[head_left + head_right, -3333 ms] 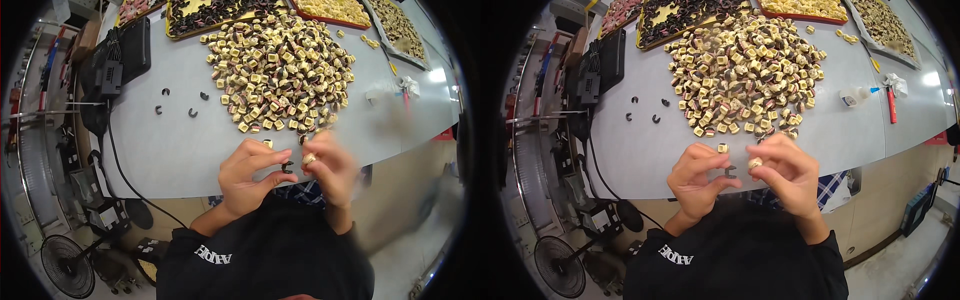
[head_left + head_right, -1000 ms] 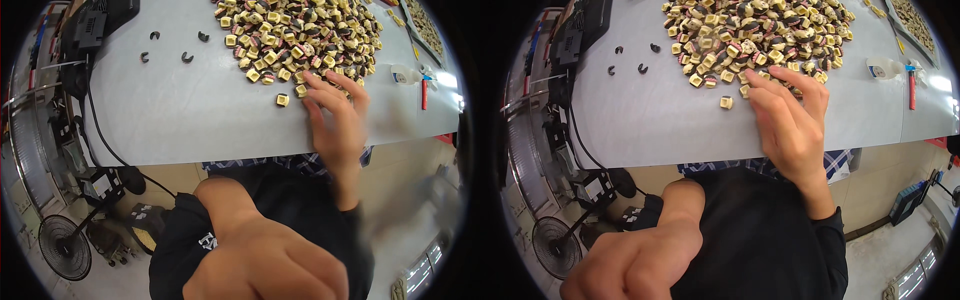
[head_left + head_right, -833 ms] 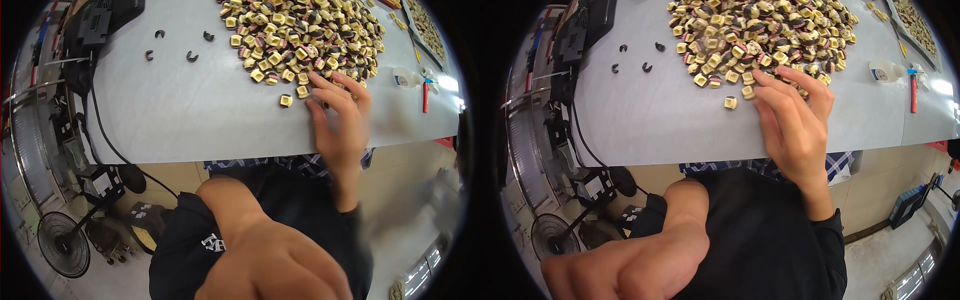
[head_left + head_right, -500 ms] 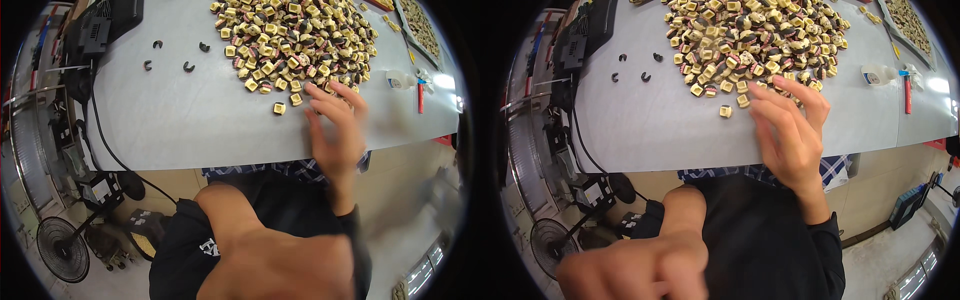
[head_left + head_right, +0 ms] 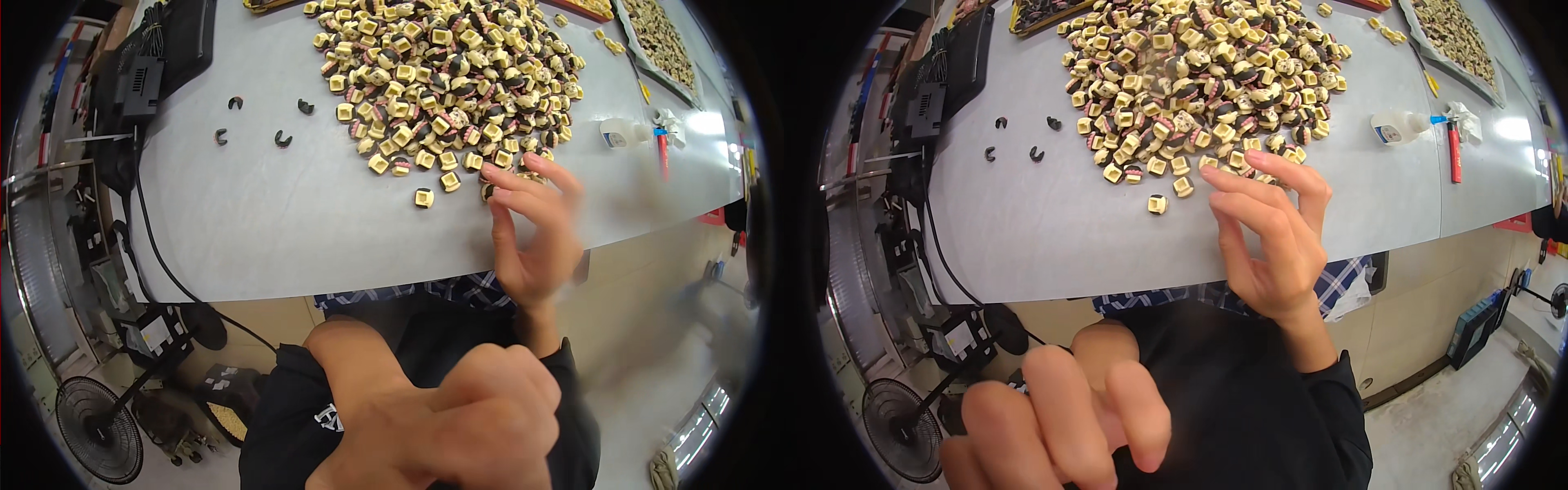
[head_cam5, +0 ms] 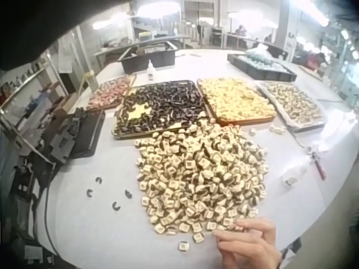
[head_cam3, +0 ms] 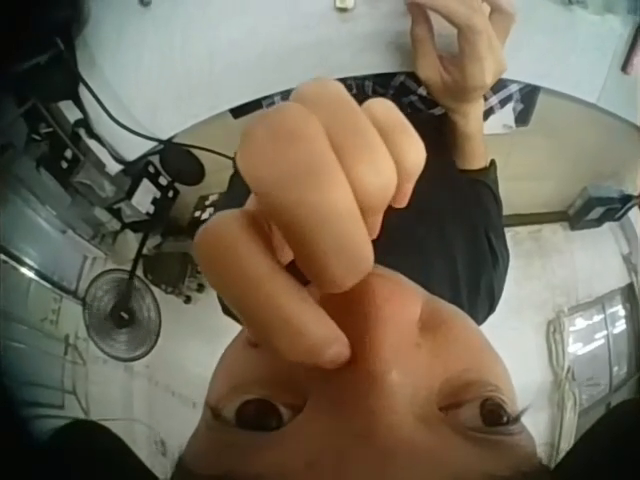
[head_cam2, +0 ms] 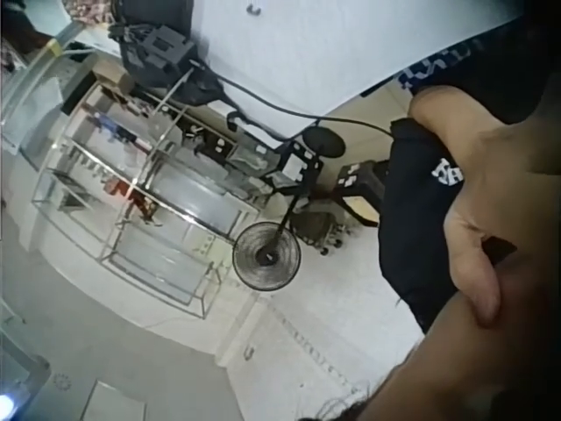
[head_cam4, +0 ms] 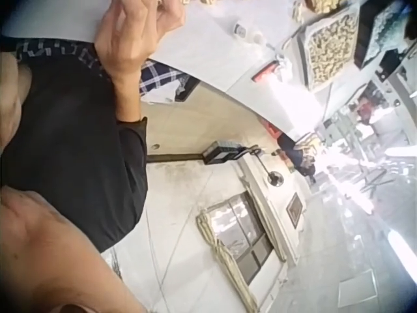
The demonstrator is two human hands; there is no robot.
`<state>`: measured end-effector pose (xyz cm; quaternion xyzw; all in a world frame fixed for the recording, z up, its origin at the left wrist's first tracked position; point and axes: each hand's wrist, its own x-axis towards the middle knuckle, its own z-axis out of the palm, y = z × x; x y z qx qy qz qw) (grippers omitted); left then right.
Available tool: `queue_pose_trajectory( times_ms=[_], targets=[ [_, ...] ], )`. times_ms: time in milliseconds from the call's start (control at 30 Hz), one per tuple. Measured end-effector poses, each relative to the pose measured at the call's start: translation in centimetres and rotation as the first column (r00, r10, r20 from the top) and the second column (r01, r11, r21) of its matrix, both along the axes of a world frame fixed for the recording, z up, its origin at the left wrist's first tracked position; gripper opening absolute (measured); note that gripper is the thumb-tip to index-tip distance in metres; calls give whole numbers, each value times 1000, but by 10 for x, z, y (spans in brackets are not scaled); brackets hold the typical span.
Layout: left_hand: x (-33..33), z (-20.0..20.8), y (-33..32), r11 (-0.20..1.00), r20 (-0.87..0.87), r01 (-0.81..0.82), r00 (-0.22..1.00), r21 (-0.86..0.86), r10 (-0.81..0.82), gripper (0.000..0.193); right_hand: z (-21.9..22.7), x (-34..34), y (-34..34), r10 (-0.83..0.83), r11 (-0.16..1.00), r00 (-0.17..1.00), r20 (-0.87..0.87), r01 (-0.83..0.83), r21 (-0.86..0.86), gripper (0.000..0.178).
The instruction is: Assembling small plastic toy parts by applying glue from a needle-tipped bottle and joining the components.
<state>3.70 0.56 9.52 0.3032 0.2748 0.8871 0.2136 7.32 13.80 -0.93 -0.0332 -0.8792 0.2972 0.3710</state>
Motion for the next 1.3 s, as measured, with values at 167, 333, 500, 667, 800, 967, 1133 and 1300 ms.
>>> queue_pose_trajectory(
  times_ms=[167,333,500,667,800,967,1133,1300],
  targets=[
    [21,7,23,848,225,-511,851,140,475,16,0,0,1,-1,1000,1000,7,1,-18,29],
    [11,25,-2,971,127,-92,984,-220,122,15,2,5,2,15,999,997,81,-13,-31,22],
    [14,15,-1,965,100,-203,970,-168,221,16,1,0,1,5,999,1000,10,-4,-40,28],
    [11,-2,3,970,42,-243,969,-33,244,18,0,2,2,-8,997,1000,0,8,-78,27],
    [8,-14,5,959,0,-270,963,82,271,19,0,1,2,2,996,1000,-8,-2,-92,26],
    [6,-12,4,938,-40,-285,954,196,298,21,1,1,3,2,995,1000,-17,-4,-97,25],
    [10,5,-1,963,49,-231,970,-137,239,20,1,0,3,14,995,1000,-17,-15,-100,25],
    [-25,-40,-22,987,-228,-102,965,124,129,26,0,9,8,-14,996,1000,-24,12,-83,24]
  ],
)
